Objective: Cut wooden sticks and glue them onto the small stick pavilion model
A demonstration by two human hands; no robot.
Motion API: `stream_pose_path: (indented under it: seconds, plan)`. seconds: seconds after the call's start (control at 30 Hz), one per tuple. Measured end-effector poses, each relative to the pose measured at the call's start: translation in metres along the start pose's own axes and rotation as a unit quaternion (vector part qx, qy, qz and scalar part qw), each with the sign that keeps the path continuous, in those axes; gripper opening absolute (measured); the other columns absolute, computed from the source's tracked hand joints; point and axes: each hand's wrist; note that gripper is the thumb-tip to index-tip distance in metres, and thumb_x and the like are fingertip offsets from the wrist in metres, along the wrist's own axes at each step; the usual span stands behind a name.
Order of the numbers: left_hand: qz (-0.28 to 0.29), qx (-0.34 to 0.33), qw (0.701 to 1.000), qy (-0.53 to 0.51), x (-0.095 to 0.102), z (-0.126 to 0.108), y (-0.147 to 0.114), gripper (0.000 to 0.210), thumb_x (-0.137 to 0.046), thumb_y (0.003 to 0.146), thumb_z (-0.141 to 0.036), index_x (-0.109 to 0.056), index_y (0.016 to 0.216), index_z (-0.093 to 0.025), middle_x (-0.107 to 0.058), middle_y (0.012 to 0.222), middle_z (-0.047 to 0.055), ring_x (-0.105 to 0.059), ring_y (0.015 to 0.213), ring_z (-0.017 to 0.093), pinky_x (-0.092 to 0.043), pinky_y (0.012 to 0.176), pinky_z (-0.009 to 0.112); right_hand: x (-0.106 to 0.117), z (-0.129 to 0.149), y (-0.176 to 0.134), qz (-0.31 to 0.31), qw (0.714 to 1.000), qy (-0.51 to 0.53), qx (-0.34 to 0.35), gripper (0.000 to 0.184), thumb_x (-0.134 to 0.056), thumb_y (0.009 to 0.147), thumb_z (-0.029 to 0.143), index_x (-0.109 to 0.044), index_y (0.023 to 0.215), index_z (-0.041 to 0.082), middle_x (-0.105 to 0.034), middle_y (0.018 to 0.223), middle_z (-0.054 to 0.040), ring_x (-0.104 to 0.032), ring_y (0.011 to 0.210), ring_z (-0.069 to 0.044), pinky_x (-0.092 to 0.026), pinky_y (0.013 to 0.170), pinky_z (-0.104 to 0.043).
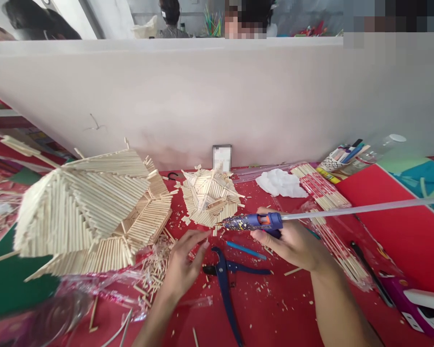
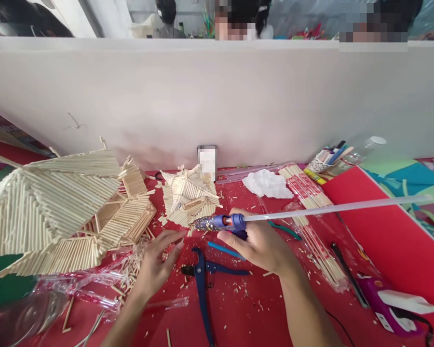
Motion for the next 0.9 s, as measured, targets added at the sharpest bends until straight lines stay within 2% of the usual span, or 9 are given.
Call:
stream_pose_path:
  seconds: [0.27,0.47,0.67,0.9]
  plan:
    - [-0.009,0.010,0.999,-0.034,-0.0054,-0.0010,-0.0069,0.024,-0.060,0.099,-0.028,-0.078,0.115,-0.024,-0.074,0.099,0.008,-0.073,0.093,0.021,-0.059,0.081,0.030,0.0020,-0.0056,0.0039,0.022,0.999,-0.027,-0.021,0.040,-0.053,0.095,0.063,-0.062,0.091,0.024,-0.059,0.057,0.0038,-0.057,0.054,-0.017,-0.044,0.057,-0.028]
    - [-0.018,0.012,0.999,-0.040,-0.0059,-0.0027,-0.0077,0.026,-0.061,0.098,-0.027,-0.077,0.118,-0.025,-0.074,0.099,0.007,-0.073,0.091,0.020,-0.060,0.080,0.030,0.0028,-0.0070,0.0066,0.034,0.999,-0.027,-0.016,0.038,-0.055,0.095,0.060,-0.065,0.085,0.024,-0.059,0.058,0.0034,-0.055,0.053,-0.016,-0.042,0.054,-0.026]
    - [-0.016,0.013,0.999,-0.038,-0.0060,-0.0030,-0.0071,0.026,-0.060,0.099,-0.029,-0.077,0.117,-0.024,-0.075,0.099,0.008,-0.073,0.091,0.021,-0.060,0.080,0.031,0.0012,-0.0047,0.0086,0.033,0.999,-0.019,-0.009,0.039,-0.056,0.094,0.061,-0.069,0.087,0.024,-0.064,0.062,0.0019,-0.058,0.055,-0.016,-0.045,0.056,-0.026]
    - [-0.010,0.013,0.999,-0.039,-0.0060,-0.0012,-0.0063,0.026,-0.060,0.099,-0.027,-0.074,0.121,-0.025,-0.075,0.105,0.008,-0.072,0.096,0.021,-0.060,0.086,0.033,0.0014,-0.0049,0.0092,0.042,0.999,-0.025,-0.005,0.040,-0.055,0.094,0.061,-0.070,0.086,0.024,-0.061,0.058,0.0028,-0.056,0.053,-0.016,-0.043,0.054,-0.025]
Point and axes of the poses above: each hand's wrist, its own y-axis towards the middle knuckle, its own x-axis out of the back of the hand, z = x × y
